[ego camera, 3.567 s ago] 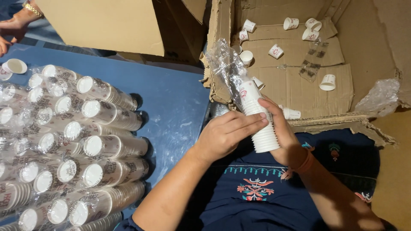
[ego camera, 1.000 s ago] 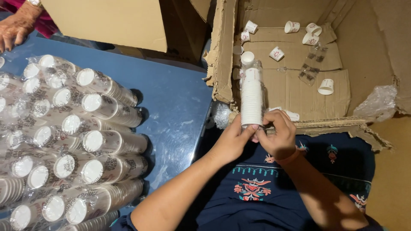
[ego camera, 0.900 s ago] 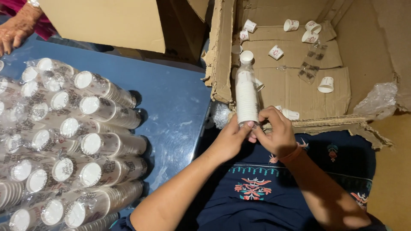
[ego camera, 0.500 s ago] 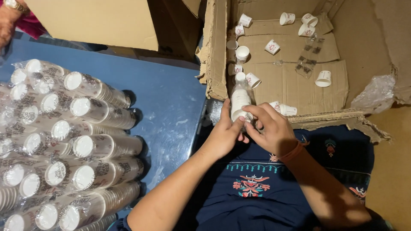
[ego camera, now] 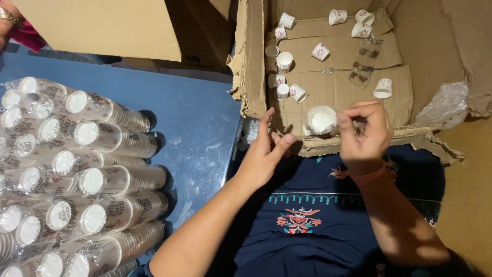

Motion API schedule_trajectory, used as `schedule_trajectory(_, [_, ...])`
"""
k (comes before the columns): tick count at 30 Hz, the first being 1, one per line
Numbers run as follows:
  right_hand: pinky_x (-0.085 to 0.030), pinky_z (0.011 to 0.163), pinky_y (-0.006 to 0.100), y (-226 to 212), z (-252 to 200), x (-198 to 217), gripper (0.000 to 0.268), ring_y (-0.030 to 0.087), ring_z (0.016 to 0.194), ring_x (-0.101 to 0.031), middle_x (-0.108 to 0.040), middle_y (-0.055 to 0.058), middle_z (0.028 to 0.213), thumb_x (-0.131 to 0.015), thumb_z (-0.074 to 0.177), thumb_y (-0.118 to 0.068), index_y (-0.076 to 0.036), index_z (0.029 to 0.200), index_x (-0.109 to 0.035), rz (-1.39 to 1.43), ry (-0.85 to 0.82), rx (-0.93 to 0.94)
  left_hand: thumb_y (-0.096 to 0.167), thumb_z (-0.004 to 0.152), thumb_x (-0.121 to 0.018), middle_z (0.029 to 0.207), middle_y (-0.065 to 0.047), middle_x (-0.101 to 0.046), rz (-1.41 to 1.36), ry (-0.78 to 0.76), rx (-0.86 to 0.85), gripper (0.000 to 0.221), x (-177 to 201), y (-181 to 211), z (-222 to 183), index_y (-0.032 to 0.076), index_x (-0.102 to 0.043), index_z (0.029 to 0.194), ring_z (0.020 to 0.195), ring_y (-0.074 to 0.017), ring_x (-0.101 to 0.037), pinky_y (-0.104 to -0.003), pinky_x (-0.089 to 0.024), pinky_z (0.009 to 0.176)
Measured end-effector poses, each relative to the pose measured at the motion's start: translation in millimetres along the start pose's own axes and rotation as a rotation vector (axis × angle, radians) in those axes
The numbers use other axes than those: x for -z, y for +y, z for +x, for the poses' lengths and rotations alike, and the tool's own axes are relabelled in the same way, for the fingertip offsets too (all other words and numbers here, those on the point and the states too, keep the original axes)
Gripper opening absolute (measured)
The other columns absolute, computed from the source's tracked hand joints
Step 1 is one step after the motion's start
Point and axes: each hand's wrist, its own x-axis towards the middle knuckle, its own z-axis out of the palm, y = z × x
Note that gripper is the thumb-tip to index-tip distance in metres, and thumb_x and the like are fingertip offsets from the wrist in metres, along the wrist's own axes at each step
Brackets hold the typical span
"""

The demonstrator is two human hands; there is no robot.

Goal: Counting and stacking paper cups into plastic sleeves or containers for packaging.

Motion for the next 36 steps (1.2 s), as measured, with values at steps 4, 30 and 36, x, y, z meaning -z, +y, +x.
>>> schedule_trajectory(4, [-0.054,0.071,0.027,-5.3,10.6,3.7,0.009,0.014,0.084,-0.065,-0.065,0.011,0.098,-0.068,0.103,0.001,0.003,0.105,-0.059,-0.029,-0.13,-0.067,0.039,0.102,-0.062,0.084,-0.005,-0.064,0.02,-0.031,-0.13,0.088,-0.1,9.6,-0.8,0.002,-0.01,0.163,0.082,-0.0153,-0.064,-0.028,-0.052,0.086])
schedule_trajectory(30, [-0.047,0.098,0.031,-56.5,-21.3,-8.1,0.012,0.02,0.103,-0.056,-0.056,0.013,0.116,-0.067,0.094,-0.003,-0.006,0.103,-0.059,0.559,-0.513,0.093,0.003,0.091,-0.038,0.129,-0.015,-0.062,-0.051,0.0,-0.402,0.038,12.1,15.1,-4.4,0.002,-0.062,0.12,0.125,-0.0302,-0.061,-0.036,-0.045,0.113])
schedule_trajectory(36, [-0.053,0.077,0.036,-76.7,5.5,-5.7,0.037,0.022,0.086,-0.062,-0.069,0.004,0.119,-0.078,0.077,-0.004,-0.008,0.113,-0.076,-0.139,-0.478,0.619,0.002,0.091,-0.039,0.124,-0.015,-0.064,-0.088,0.046,-0.347,0.035,10.2,6.4,0.4,0.002,-0.064,0.116,0.121,-0.0298,-0.062,-0.036,-0.046,0.11])
